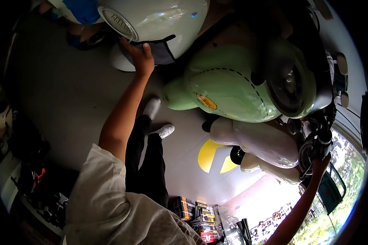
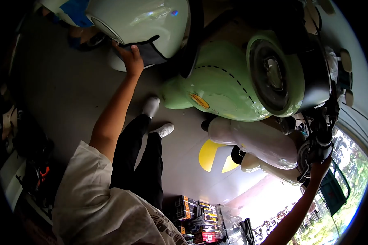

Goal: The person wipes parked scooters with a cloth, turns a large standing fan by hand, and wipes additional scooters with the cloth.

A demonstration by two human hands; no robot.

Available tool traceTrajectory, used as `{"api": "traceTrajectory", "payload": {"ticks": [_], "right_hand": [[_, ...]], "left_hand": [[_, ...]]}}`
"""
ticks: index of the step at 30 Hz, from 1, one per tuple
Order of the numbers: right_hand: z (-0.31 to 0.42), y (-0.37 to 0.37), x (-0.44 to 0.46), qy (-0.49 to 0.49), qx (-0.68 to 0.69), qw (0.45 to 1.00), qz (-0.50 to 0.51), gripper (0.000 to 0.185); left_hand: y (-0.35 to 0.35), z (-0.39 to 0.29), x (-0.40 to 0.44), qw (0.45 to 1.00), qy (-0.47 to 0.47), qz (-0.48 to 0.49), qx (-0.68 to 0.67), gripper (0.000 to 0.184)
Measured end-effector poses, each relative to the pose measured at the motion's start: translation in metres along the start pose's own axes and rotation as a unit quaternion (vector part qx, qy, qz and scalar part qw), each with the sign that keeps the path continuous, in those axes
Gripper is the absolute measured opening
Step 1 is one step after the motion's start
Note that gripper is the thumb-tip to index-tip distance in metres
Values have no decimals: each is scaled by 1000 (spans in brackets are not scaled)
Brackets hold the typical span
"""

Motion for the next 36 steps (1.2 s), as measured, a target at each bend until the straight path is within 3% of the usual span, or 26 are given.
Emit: {"api": "traceTrajectory", "payload": {"ticks": [4,5,8,9,10,11,15,18,20,21,28,36], "right_hand": [[2,-1,-1,17,9,1000,2,51],[1,-3,-2,5,1,1000,-14,51],[2,0,0,12,4,1000,15,52],[-1,0,2,10,5,1000,15,52],[-8,-1,4,11,6,1000,9,51],[-12,-2,5,13,6,1000,2,51],[-1,-4,-2,9,-10,1000,5,50],[-4,-7,-2,5,-17,1000,-7,50],[-10,-11,-3,5,-27,999,-35,49],[-5,-9,-5,2,-16,1000,-21,49],[7,-13,-11,33,-13,999,-16,49],[-21,-18,-2,-8,-69,997,-31,52]], "left_hand": [[-15,46,5,998,-13,-6,-57,98],[-13,74,1,999,35,19,-18,90],[-8,179,-1,989,-6,121,86,62],[-6,212,4,983,-47,157,88,55],[-17,222,16,967,-219,54,-115,50],[-19,223,23,873,-373,-53,-309,45],[-42,133,113,886,-332,-35,-322,45],[-36,188,142,878,-314,-8,-360,45],[-17,206,158,889,-210,137,-382,53],[-13,203,164,894,-203,148,-371,54],[-9,199,159,903,-283,55,-317,57],[-20,166,95,879,-339,-41,-334,63]]}}
Point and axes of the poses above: each hand's wrist, its own x-axis towards the middle knuckle, its own y-axis out of the palm, z = x × y, the point moved 8 cm from there along x, towards the middle knuckle, and after that the axes turned 14 degrees about y, right-handed, at the moved point
